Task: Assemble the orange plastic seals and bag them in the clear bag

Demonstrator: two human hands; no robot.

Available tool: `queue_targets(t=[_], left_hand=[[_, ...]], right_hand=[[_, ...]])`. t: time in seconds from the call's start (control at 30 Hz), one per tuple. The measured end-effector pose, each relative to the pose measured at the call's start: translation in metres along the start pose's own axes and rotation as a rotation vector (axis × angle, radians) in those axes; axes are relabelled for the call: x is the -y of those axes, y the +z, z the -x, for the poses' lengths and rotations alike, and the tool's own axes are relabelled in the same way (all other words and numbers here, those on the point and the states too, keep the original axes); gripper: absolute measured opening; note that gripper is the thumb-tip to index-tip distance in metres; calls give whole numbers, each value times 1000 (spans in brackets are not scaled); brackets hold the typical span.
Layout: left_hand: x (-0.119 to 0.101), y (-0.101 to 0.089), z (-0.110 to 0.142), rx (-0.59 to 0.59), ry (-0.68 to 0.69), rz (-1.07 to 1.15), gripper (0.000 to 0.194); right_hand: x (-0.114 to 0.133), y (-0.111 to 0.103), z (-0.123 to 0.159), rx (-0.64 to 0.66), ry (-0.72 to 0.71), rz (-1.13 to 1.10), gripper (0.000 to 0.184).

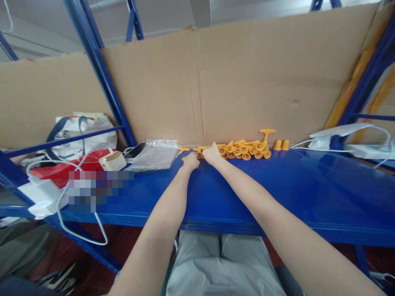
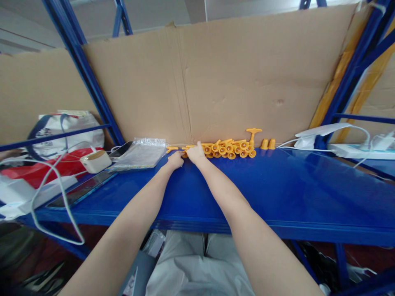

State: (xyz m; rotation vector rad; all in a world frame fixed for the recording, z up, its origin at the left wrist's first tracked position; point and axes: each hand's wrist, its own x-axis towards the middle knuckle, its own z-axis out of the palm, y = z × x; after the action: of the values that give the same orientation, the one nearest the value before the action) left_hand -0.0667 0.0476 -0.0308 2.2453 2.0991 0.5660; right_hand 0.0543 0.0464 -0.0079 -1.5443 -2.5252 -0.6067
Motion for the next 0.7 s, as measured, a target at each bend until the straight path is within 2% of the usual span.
queue_targets(t=[0.17,0.4,0.53,0.7], left_hand=[[3,-1,-2,13,1,-16,55],[9,4,-7,1,33,9,56],[7,5,-8,-13,25,32,56],[-2,-4,1,-46,-116,-5,44]], right_hand=[[5,1,-1,-22,-11,21,44],[3,-3,0,40,110,-69,42],[-15,-13,4,58,96,-84,35],[-59,-36,14,-68,44,-3,41]])
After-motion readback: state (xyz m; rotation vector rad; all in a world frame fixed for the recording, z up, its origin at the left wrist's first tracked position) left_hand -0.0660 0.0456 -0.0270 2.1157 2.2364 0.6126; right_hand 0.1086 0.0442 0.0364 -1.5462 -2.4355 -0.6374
